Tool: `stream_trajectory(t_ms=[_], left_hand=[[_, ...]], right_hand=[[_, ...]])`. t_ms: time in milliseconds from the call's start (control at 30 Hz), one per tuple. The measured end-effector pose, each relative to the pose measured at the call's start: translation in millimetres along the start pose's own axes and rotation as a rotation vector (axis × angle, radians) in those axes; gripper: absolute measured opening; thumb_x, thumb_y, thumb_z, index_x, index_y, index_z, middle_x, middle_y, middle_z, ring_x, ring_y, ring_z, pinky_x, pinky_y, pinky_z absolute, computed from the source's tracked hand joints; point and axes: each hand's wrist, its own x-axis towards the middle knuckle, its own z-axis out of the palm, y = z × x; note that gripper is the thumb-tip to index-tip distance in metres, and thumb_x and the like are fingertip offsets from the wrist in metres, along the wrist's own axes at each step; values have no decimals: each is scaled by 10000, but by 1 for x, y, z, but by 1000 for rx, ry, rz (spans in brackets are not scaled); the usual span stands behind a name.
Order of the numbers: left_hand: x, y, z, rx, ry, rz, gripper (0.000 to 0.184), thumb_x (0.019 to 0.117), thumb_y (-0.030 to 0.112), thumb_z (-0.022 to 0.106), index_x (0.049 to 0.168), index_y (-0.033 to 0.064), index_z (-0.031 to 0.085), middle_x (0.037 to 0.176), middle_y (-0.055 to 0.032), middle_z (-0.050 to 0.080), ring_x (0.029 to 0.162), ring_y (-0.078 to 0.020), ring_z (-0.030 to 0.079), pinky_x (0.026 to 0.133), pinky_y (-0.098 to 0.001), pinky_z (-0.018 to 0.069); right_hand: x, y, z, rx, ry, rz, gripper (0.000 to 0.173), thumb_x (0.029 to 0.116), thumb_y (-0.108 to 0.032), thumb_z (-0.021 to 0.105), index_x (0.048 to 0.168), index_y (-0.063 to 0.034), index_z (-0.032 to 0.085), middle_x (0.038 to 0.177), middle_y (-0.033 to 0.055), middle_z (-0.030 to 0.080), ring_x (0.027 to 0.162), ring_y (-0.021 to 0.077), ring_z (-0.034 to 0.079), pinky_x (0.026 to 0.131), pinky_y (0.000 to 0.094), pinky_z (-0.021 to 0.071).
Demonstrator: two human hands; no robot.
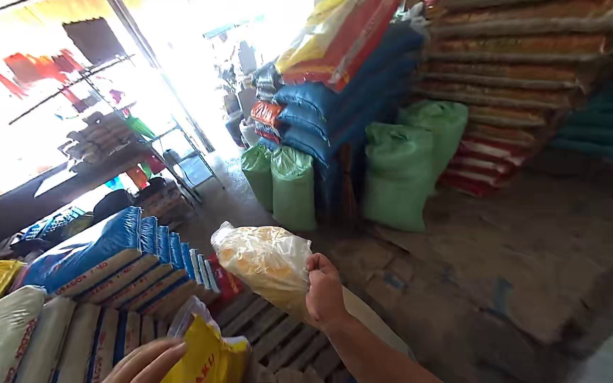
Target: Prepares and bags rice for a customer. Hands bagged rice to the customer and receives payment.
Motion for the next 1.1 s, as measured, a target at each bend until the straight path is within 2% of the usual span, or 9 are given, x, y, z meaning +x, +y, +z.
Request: stream_trajectory(t_ms=[133,233,333,533,633,700,800,900,1100], left_hand=[[94,-85,104,79,-4,-43,682,873,548,729,1411,144,617,1494,-170,550,1356,-345,563,1070,-570,501],[150,-137,145,106,-39,-190,886,716,496,879,1459,118,576,1571,-266,424,1444,-506,404,1107,-751,337],[187,-191,161,155,-69,-343,897,732,437,900,1484,96,547,1535,-261,477,1453,-501,392,1143,-749,276],[194,-288,189,219,286,-533,1096,675,549,875,1481,-65,457,1553,-345,391,1372,-545,467,1091,-691,399],[198,-337,187,237,354,-630,1192,692,613,820,1510,-123,360,1386,-325,576,1245,-485,597,1052,-629,467],[208,-369,183,280,346,-654,1025,723,571,797,1427,-112,499,1225,-303,662,1139,-480,645,992,-624,502],[228,-423,170,290,327,-643,592,791,416,804,1062,-101,699,933,-241,722,923,-436,709,881,-632,545],[260,-493,168,256,419,-612,359,815,331,771,783,-15,682,709,-134,682,693,-298,701,699,-532,580],[359,-619,167,224,550,-526,257,773,242,701,641,44,605,590,-55,605,568,-160,630,561,-358,545]], right_hand=[[71,3,63,-72,-286,0,199,804,80,442,780,-101,522,728,-59,513,660,24,499,611,226,440],[128,11,109,-94,-433,25,209,814,77,457,759,-112,526,712,-65,509,645,20,490,597,220,424],[183,25,163,-100,-526,57,206,819,79,461,753,-104,529,698,-58,504,634,32,486,587,229,417],[254,76,266,-186,-771,187,171,834,64,476,787,-82,550,700,-41,505,634,47,491,598,253,434],[284,108,319,-221,-913,229,141,830,33,489,802,-80,569,717,-33,523,661,58,508,624,284,445],[307,132,354,-229,-986,244,139,835,22,491,789,-89,560,718,-33,528,660,56,512,624,283,448],[342,163,408,-246,-1066,245,141,865,36,492,801,-62,569,740,-25,512,679,58,495,639,276,439],[388,181,461,-278,-1048,237,156,847,29,489,765,-84,556,678,-58,487,628,36,471,601,260,417],[509,218,541,-305,-867,54,92,803,11,534,766,-63,576,649,-64,483,587,9,452,561,223,397]])
